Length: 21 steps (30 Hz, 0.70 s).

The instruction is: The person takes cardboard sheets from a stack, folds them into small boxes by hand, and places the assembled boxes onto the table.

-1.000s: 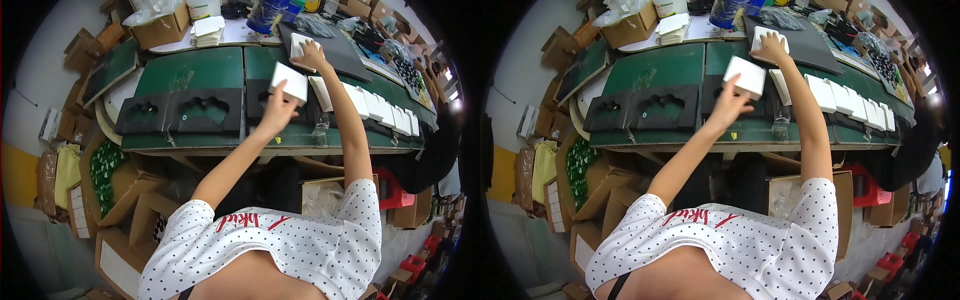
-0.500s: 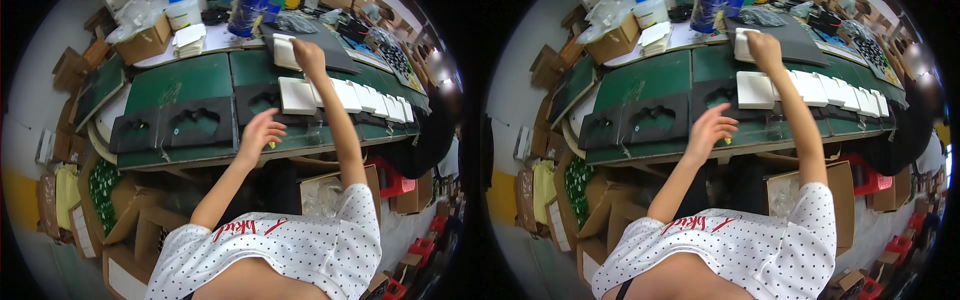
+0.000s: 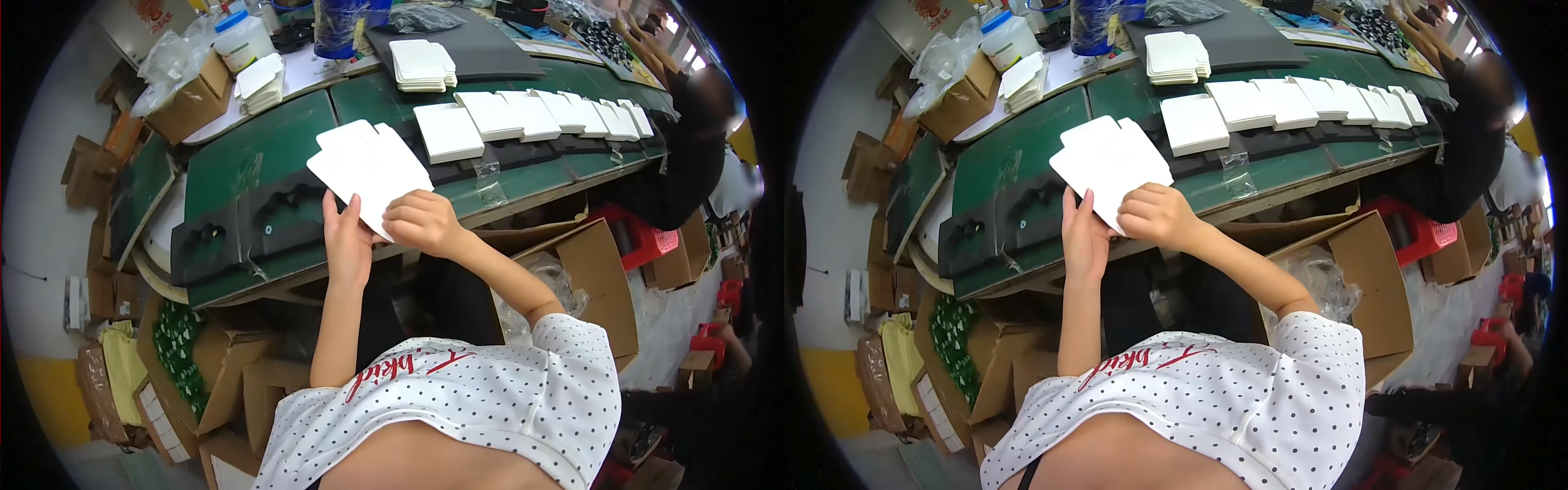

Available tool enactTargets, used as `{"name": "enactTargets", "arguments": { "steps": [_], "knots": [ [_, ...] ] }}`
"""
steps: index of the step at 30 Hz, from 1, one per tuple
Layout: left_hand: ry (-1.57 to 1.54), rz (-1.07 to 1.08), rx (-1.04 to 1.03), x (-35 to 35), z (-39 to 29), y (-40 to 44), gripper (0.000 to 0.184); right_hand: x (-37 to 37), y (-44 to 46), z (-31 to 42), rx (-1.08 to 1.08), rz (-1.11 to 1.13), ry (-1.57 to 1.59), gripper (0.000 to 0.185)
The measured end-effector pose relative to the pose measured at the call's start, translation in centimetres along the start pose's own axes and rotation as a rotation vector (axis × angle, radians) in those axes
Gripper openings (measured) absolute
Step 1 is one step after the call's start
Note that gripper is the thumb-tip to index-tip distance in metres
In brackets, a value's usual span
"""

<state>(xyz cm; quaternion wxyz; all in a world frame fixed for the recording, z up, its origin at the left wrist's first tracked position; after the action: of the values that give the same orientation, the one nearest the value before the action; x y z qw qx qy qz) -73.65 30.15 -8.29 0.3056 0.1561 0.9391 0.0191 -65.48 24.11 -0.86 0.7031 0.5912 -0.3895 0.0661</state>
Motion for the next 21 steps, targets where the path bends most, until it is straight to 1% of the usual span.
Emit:
{"name": "enactTargets", "arguments": {
  "steps": [1,4,5,8,9,12,13,14,16,17,20,21],
  "knots": [
    [-0.028,-0.060,-0.055,1.1,0.0,0.1,0.048,-0.3,0.1,-0.1,-0.040,0.022,0.065,0.013],
    [-0.100,-0.187,-0.133,3.1,-1.2,-0.4,0.048,-0.8,0.0,-2.6,-0.240,-0.044,0.368,0.017],
    [-0.126,-0.226,-0.220,3.6,-2.0,-0.8,0.049,-1.1,-0.3,-3.2,-0.321,-0.068,0.446,0.024],
    [0.095,-0.365,-0.352,6.3,-3.9,-2.0,0.053,1.6,0.6,-1.5,-0.282,-0.270,0.164,0.023],
    [0.531,-0.540,-0.382,7.3,-5.5,-2.9,0.050,2.4,0.8,-0.4,-0.204,-0.336,0.060,0.022],
    [1.315,-0.561,-0.385,5.3,-7.2,-4.8,0.048,3.1,1.8,2.6,-0.113,-0.298,-0.014,0.020],
    [0.680,-0.328,-0.368,5.6,-5.9,-4.0,0.045,2.8,1.9,3.7,-0.051,-0.296,-0.012,0.017],
    [0.046,-0.091,-0.326,4.3,-4.4,-3.2,0.041,1.9,1.9,4.4,0.001,-0.230,0.027,0.017],
    [0.190,-0.161,-0.150,3.2,-4.3,-3.8,0.042,-0.8,2.8,5.1,0.000,0.029,0.316,0.019],
    [0.231,-0.176,-0.200,2.7,-5.2,-3.9,0.039,-2.0,2.4,4.8,-0.063,0.147,0.390,0.029],
    [0.462,-0.010,-0.198,1.2,-5.0,-3.9,0.032,0.8,1.8,1.8,-0.382,-0.011,-0.012,0.039],
    [0.445,0.019,-0.178,0.5,-5.1,-4.2,0.030,0.9,1.5,0.8,-0.465,0.000,-0.034,0.043]
  ]
}}
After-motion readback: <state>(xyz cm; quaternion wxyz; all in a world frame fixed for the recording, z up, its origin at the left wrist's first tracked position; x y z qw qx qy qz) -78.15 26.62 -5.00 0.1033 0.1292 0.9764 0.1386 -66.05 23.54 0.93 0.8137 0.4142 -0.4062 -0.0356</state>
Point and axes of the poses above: each hand's wrist, its own y-axis towards the middle knuckle, its own x-axis out of the back of the hand, z = x × y, the point moved 10 cm from there along y, towards the middle knuckle, and after that the axes turned 7 degrees about z, right-handed, at the moved point
